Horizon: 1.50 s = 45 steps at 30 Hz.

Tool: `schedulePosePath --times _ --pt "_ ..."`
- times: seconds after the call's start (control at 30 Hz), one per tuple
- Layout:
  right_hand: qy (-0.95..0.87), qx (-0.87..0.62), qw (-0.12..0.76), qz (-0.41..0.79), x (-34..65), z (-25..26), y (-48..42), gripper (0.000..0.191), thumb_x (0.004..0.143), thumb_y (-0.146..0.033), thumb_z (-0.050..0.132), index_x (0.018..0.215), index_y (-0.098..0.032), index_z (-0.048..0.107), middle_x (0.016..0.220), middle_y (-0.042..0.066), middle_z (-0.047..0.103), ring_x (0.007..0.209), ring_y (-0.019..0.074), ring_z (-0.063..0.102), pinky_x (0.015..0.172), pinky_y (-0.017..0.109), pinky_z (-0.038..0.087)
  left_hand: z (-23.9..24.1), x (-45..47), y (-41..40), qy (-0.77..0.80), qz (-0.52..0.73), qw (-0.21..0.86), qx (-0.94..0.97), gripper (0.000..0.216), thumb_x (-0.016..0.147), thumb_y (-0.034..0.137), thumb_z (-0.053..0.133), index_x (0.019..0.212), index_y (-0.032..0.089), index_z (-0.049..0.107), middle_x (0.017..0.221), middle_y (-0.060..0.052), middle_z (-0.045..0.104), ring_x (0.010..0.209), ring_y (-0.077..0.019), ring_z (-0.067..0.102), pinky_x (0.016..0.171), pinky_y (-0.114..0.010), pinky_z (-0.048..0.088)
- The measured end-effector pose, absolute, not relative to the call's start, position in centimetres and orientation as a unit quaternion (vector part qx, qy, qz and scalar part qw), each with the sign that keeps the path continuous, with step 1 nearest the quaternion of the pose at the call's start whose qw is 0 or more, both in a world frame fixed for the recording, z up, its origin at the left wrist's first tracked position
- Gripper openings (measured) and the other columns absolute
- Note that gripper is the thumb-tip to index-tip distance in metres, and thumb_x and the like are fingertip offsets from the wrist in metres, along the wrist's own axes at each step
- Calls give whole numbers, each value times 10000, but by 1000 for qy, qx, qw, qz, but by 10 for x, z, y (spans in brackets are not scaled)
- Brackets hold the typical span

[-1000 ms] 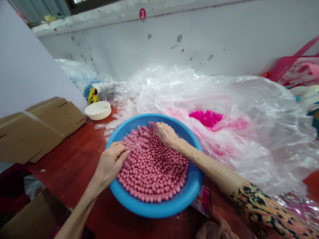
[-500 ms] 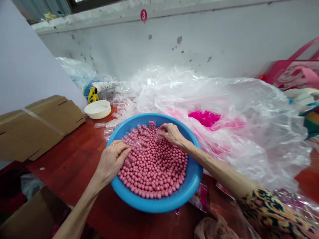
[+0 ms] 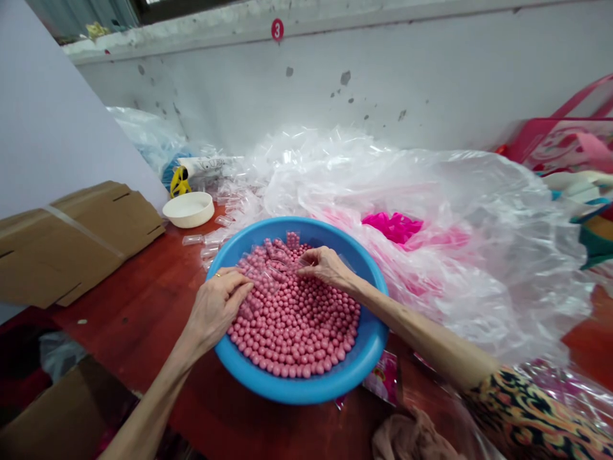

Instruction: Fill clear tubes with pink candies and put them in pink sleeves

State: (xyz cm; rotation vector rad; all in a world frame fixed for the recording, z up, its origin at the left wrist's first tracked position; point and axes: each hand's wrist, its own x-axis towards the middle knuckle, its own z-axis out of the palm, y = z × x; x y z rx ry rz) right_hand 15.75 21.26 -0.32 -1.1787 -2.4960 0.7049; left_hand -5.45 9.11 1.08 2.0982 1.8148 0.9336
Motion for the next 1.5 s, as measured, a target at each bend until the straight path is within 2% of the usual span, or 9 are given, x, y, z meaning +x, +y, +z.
schedulePosePath --times 0.13,0.3,0.53,0.83,1.0,1.1,1.2,1.37,1.5 --pt "-899 -394 143 129 157 9 209 252 883 -187 386 839 -126 626 827 67 644 748 178 578 660 286 435 11 -55 91 612 323 111 713 210 860 111 515 690 135 636 780 -61 650 827 -205 543 783 -355 431" --pt "-947 -315 56 5 147 -2 199 302 784 38 361 724 -133 602 855 141 614 789 234 541 663 360 399 11 -54 91 616 320 106 712 203 860 113 519 700 130 644 789 -70 655 836 -213 548 779 -364 434" --pt "-988 -152 -13 -30 145 -44 169 301 836 14 379 772 -183 598 900 87 614 763 197 528 610 335 398 11 -54 91 616 324 103 711 197 856 116 525 702 133 646 787 -67 652 827 -211 548 788 -366 437" --pt "-989 -90 0 115 150 -13 148 298 882 -29 389 671 -163 552 720 -3 566 603 89 508 582 213 423 10 -55 91 616 321 101 712 199 857 120 525 696 145 639 761 -55 643 823 -212 542 763 -356 431" --pt "-914 -194 86 346 157 6 153 117 834 -208 607 776 -140 682 765 22 649 691 113 598 616 216 439 10 -55 91 619 324 102 708 202 860 126 519 698 150 638 782 -57 647 830 -212 543 773 -359 434" --pt "-865 -261 156 398 164 11 162 191 813 -324 645 819 -138 688 748 25 671 685 126 618 610 221 452 11 -54 91 621 318 101 709 200 864 131 514 703 161 631 787 -49 652 848 -212 547 783 -356 433" --pt "-911 -264 165 271 165 13 165 199 879 -262 554 766 -131 654 741 38 646 678 131 581 615 243 431 11 -55 92 621 313 101 711 207 866 138 514 695 164 626 789 -48 655 848 -210 551 787 -352 431" --pt "-990 -135 -35 20 144 -3 136 225 864 -59 432 735 -129 603 803 83 608 683 165 519 586 290 398 11 -54 91 621 309 97 714 223 873 152 511 679 166 621 788 -49 656 821 -206 555 773 -346 430" --pt "-994 -51 -9 92 132 -9 117 151 860 -121 457 759 -144 567 830 68 589 695 159 498 616 291 411 11 -54 91 621 319 100 709 211 867 142 514 693 158 632 795 -54 659 829 -206 555 793 -350 433"
